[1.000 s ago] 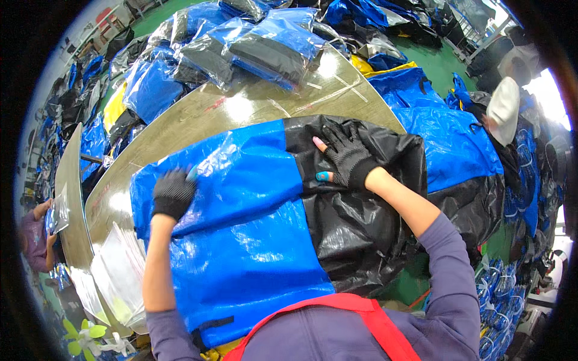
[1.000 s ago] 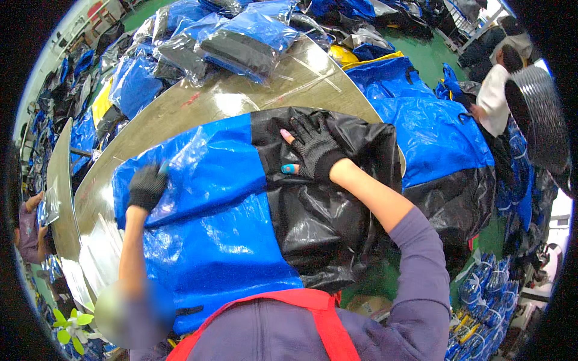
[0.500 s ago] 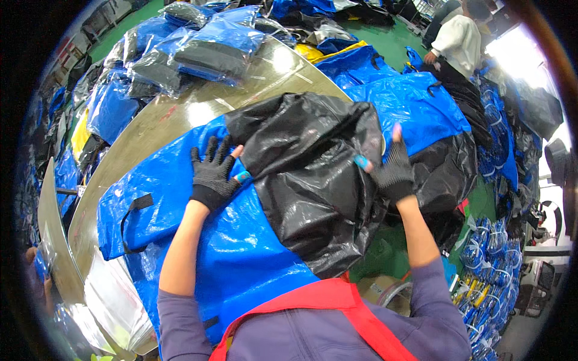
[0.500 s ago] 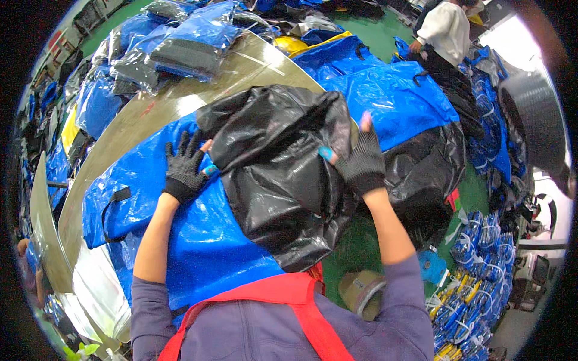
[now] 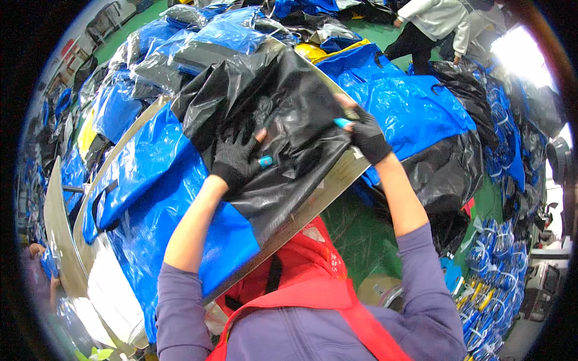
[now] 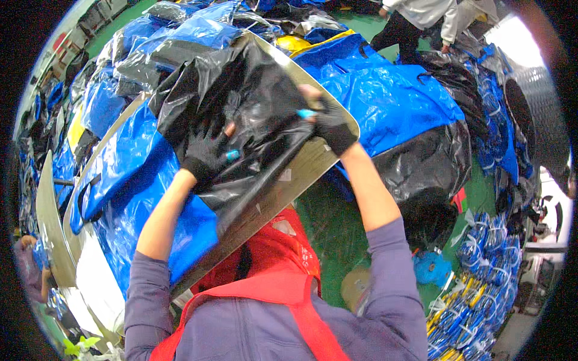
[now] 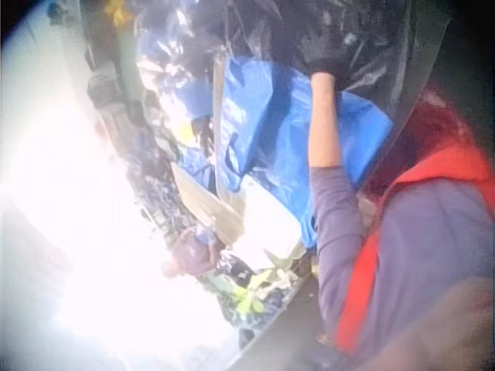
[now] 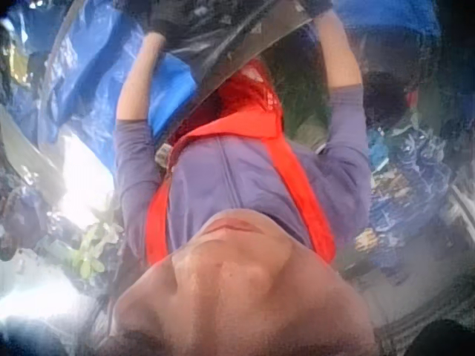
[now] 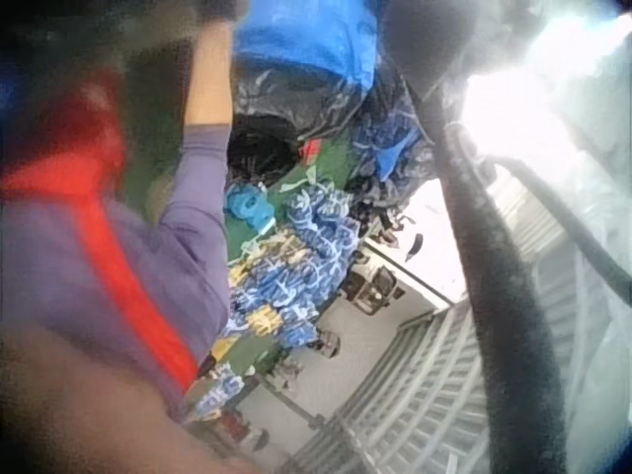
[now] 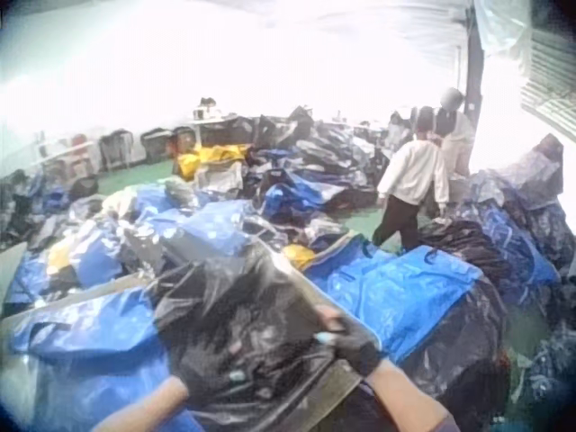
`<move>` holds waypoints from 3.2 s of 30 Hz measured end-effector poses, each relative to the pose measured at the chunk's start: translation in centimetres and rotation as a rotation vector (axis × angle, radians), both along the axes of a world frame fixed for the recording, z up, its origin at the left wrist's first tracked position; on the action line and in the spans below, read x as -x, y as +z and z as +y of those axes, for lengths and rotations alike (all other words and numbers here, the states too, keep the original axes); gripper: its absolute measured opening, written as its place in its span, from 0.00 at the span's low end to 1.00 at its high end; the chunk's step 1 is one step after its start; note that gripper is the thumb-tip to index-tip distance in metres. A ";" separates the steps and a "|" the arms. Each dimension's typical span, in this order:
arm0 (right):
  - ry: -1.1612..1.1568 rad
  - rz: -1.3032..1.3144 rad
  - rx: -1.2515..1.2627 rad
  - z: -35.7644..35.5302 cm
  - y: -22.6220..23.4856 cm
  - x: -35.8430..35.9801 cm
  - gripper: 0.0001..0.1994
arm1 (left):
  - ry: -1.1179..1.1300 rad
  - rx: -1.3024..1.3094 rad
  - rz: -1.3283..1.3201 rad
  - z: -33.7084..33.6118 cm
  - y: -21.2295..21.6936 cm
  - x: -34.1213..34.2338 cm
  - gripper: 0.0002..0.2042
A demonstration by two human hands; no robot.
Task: The person repeatedly places blue and black fabric items into clear plastic bags on a table, folds the items, and seals the bags. The person handles multiple items one at a time and stacks the sealed packages on the table.
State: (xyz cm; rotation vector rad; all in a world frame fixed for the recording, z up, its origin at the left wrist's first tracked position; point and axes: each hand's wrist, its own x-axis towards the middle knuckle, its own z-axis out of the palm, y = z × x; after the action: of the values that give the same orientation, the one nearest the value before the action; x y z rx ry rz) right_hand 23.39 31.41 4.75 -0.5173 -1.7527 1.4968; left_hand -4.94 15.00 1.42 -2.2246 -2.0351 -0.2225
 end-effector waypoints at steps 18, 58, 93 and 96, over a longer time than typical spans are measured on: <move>0.332 -0.478 -1.175 -9.2 4.3 -2.0 0.31 | -0.093 -0.212 -0.403 -0.7 8.0 3.6 0.33; 0.393 -1.251 -1.065 -3.2 1.5 16.1 0.31 | 0.891 -0.282 0.221 -40.4 9.0 8.5 0.31; 0.261 -0.603 -1.203 -14.4 2.2 3.6 0.32 | -0.190 0.104 -0.152 -9.5 2.8 5.3 0.27; 0.058 -0.530 -1.259 -15.9 1.5 1.7 0.17 | -0.109 -0.135 -0.241 -7.9 2.4 5.4 0.28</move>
State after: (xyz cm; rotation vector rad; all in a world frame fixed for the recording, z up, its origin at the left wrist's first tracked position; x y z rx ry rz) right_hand 21.65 15.49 6.25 -0.1682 -2.6749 0.0438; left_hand -10.37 7.10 3.81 -2.3228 -1.9405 -0.6485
